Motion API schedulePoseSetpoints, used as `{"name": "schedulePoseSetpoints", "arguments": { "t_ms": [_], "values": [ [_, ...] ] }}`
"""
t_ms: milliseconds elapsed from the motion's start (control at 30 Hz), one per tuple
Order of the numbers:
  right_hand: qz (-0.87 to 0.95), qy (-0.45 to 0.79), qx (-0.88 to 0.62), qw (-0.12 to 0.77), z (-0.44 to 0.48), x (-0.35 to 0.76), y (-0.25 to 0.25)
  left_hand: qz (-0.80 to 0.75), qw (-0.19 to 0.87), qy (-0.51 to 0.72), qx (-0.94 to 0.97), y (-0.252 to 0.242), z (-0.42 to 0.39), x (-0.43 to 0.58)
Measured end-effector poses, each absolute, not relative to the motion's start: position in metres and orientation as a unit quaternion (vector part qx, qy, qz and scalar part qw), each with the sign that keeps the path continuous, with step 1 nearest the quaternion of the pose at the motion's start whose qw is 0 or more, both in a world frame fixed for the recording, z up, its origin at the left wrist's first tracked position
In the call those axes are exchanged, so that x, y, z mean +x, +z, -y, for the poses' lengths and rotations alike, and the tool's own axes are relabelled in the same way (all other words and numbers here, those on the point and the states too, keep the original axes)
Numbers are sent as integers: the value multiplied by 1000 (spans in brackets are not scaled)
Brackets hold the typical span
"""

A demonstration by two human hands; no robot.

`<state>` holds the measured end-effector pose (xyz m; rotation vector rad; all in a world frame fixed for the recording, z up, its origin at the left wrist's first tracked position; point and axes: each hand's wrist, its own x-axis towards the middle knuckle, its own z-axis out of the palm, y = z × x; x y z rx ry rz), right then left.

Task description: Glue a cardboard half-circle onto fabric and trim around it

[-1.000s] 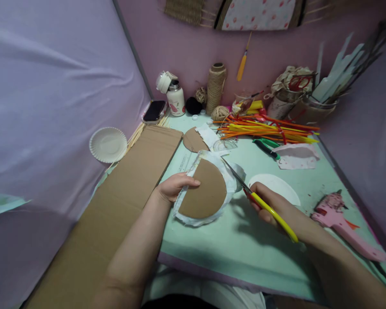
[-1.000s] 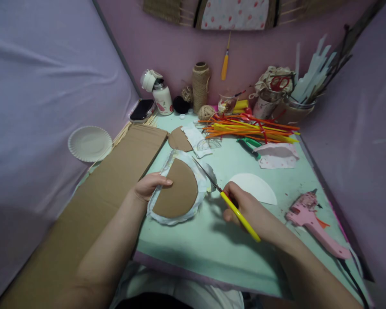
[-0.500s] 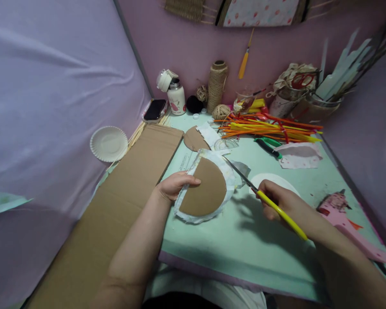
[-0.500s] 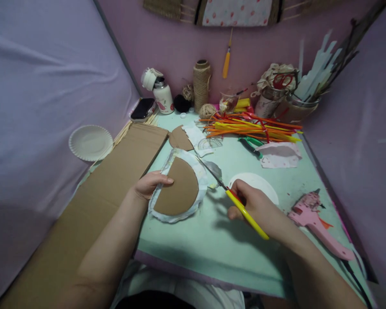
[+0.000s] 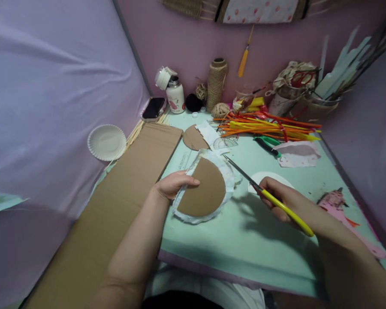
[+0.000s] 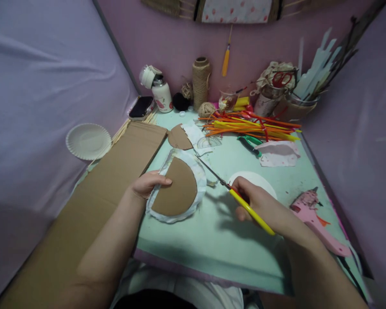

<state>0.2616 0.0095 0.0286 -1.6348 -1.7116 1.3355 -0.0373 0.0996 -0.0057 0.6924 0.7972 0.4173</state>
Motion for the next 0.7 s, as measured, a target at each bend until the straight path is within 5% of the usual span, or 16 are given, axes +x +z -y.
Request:
{"name": "schedulePoseSetpoints", "arguments": {
  "t_ms": [700],
  "values": [
    [666, 451, -574, 156, -10, 268, 25, -374, 851, 140, 340, -4, -94, -37]
  ]
}}
